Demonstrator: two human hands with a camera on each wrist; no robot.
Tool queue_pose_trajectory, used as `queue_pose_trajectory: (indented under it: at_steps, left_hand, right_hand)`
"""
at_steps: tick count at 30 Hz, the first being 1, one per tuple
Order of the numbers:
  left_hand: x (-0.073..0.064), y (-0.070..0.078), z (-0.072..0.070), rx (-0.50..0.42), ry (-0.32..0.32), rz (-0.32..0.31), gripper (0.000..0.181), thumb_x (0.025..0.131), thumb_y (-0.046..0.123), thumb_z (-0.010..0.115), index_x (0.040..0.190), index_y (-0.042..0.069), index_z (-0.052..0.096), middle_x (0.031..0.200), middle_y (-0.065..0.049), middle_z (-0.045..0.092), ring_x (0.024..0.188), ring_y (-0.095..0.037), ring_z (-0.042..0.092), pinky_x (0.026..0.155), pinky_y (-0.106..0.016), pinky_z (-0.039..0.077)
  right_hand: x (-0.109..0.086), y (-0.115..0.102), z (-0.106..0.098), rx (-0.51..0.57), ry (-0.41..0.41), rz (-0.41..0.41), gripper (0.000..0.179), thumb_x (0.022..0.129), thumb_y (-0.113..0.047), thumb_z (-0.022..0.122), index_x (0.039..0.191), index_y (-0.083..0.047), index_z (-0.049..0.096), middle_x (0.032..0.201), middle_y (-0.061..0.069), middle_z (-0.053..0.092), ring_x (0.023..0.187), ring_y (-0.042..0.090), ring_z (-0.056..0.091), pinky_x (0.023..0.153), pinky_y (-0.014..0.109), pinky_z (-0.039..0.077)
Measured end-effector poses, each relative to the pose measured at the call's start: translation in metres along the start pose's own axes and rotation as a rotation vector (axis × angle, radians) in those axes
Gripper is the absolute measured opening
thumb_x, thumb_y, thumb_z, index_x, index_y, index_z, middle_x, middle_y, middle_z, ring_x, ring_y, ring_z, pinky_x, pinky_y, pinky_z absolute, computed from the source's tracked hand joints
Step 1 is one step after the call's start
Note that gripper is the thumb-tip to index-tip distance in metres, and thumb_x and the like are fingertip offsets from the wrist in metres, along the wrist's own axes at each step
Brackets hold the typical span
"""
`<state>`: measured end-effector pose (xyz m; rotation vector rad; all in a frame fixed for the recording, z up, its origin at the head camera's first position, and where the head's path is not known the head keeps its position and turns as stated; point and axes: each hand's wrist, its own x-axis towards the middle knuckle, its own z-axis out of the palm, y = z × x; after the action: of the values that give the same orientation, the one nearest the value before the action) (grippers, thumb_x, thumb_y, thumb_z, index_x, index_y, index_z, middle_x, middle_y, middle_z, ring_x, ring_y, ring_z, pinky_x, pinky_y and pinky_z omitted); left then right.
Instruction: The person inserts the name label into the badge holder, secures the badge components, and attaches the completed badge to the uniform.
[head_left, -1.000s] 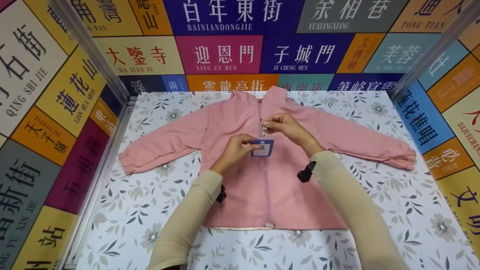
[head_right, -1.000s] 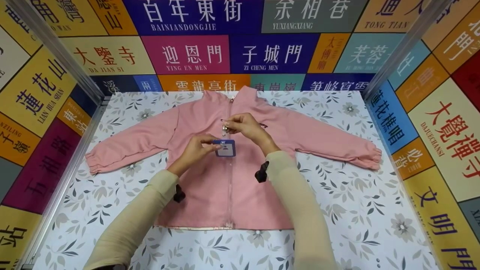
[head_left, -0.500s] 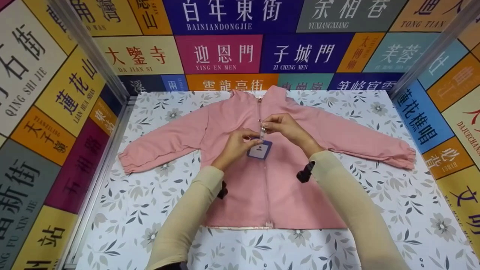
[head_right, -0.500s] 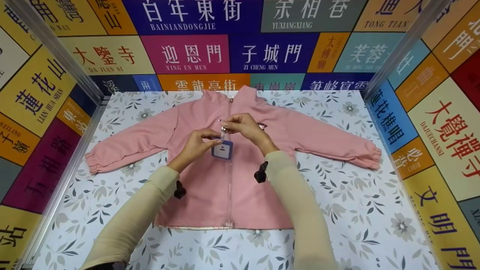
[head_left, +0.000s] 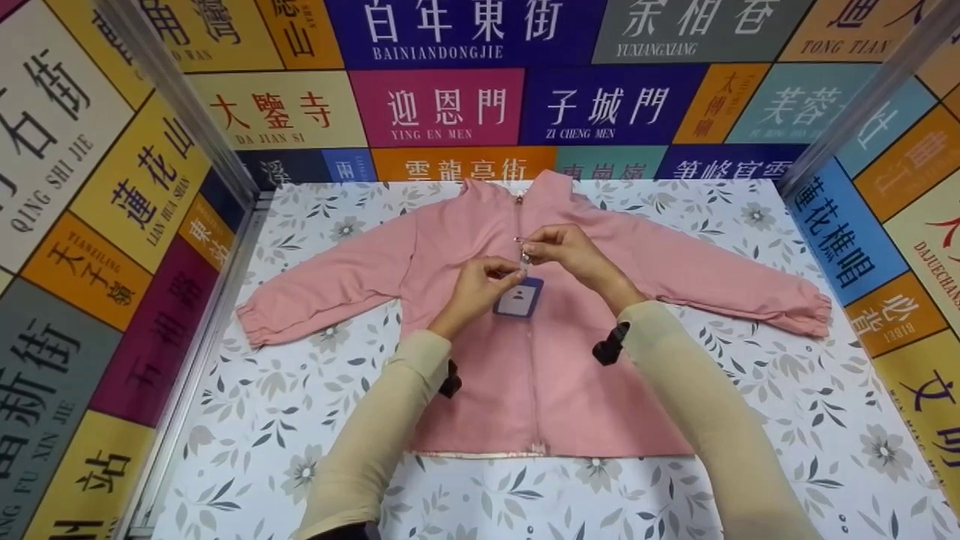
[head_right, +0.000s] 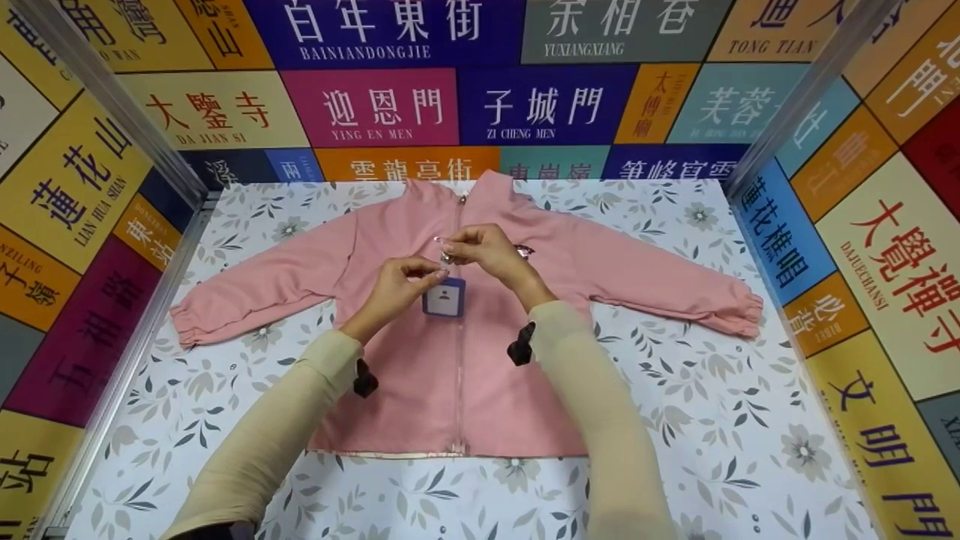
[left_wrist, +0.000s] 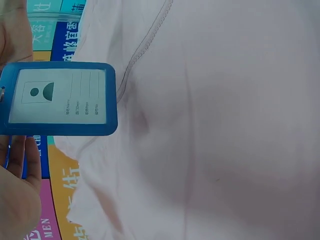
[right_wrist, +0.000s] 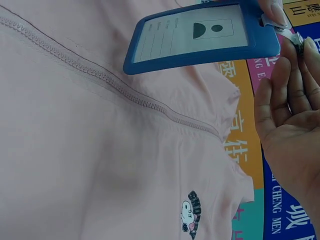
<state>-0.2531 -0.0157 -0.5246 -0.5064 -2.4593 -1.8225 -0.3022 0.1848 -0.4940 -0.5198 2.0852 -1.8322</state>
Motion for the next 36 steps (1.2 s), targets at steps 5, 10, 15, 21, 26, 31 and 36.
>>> queue_pose_trajectory:
  at_steps: [5, 10, 15, 21, 26, 31, 36]
  left_hand:
    - [-0.001, -0.001, 0.0, -0.031, 0.01, -0.024, 0.016, 0.089, 0.018, 0.074, 0.096, 0.005, 0.079, 0.093, -0.011, 0.078, 0.075, -0.004, 0.065, 0.072, -0.02, 0.054]
    - [-0.002, -0.001, 0.002, -0.082, 0.039, -0.047, 0.016, 0.087, 0.018, 0.076, 0.096, 0.005, 0.079, 0.094, -0.012, 0.078, 0.076, -0.003, 0.065, 0.071, -0.021, 0.053]
    - [-0.001, -0.002, 0.006, -0.095, 0.081, -0.045, 0.015, 0.087, 0.013, 0.075, 0.096, 0.001, 0.079, 0.095, -0.015, 0.077, 0.079, -0.001, 0.064, 0.076, -0.024, 0.054]
    - [-0.007, 0.012, 0.004, -0.106, 0.079, -0.029, 0.019, 0.088, 0.008, 0.072, 0.099, -0.008, 0.075, 0.095, -0.021, 0.076, 0.077, 0.0, 0.063, 0.073, -0.021, 0.053]
    - [-0.011, 0.012, 0.004, -0.117, 0.094, -0.018, 0.018, 0.089, 0.007, 0.071, 0.098, -0.008, 0.075, 0.095, -0.023, 0.075, 0.076, -0.001, 0.063, 0.07, -0.017, 0.051]
    - [-0.007, -0.009, 0.012, -0.125, 0.125, -0.079, 0.017, 0.088, 0.013, 0.074, 0.098, -0.001, 0.078, 0.096, -0.018, 0.077, 0.077, 0.001, 0.064, 0.071, -0.015, 0.052]
    - [-0.007, -0.017, 0.013, -0.119, 0.136, -0.128, 0.018, 0.088, 0.016, 0.074, 0.098, 0.001, 0.078, 0.095, -0.015, 0.077, 0.077, -0.001, 0.065, 0.07, -0.016, 0.052]
  right_hand:
    - [-0.003, -0.005, 0.003, 0.011, -0.002, -0.012, 0.024, 0.094, -0.016, 0.067, 0.103, 0.006, 0.07, 0.084, -0.005, 0.073, 0.08, 0.01, 0.068, 0.083, 0.026, 0.058]
    - [-0.011, -0.02, 0.008, 0.016, -0.008, -0.03, 0.023, 0.095, -0.009, 0.065, 0.104, 0.012, 0.067, 0.085, -0.003, 0.073, 0.081, 0.01, 0.068, 0.083, 0.026, 0.057]
    - [-0.012, -0.02, 0.009, 0.013, 0.006, -0.05, 0.018, 0.094, -0.009, 0.066, 0.102, 0.006, 0.071, 0.086, -0.002, 0.074, 0.081, 0.01, 0.068, 0.081, 0.025, 0.057]
    - [-0.013, -0.019, 0.012, -0.002, 0.025, -0.07, 0.018, 0.093, -0.009, 0.067, 0.103, 0.006, 0.071, 0.086, 0.0, 0.074, 0.079, 0.011, 0.067, 0.079, 0.025, 0.056]
    - [-0.013, -0.017, 0.016, -0.036, 0.047, -0.108, 0.026, 0.093, -0.008, 0.066, 0.108, 0.014, 0.066, 0.092, 0.01, 0.075, 0.08, 0.011, 0.068, 0.077, 0.024, 0.054]
    - [-0.012, -0.014, 0.02, -0.03, 0.083, -0.121, 0.022, 0.092, -0.004, 0.066, 0.107, 0.013, 0.068, 0.098, 0.018, 0.075, 0.079, 0.014, 0.07, 0.077, 0.026, 0.057]
    - [-0.011, -0.008, 0.027, -0.026, 0.119, -0.116, 0.024, 0.093, -0.002, 0.064, 0.111, 0.014, 0.065, 0.101, 0.016, 0.076, 0.084, 0.017, 0.072, 0.077, 0.026, 0.058]
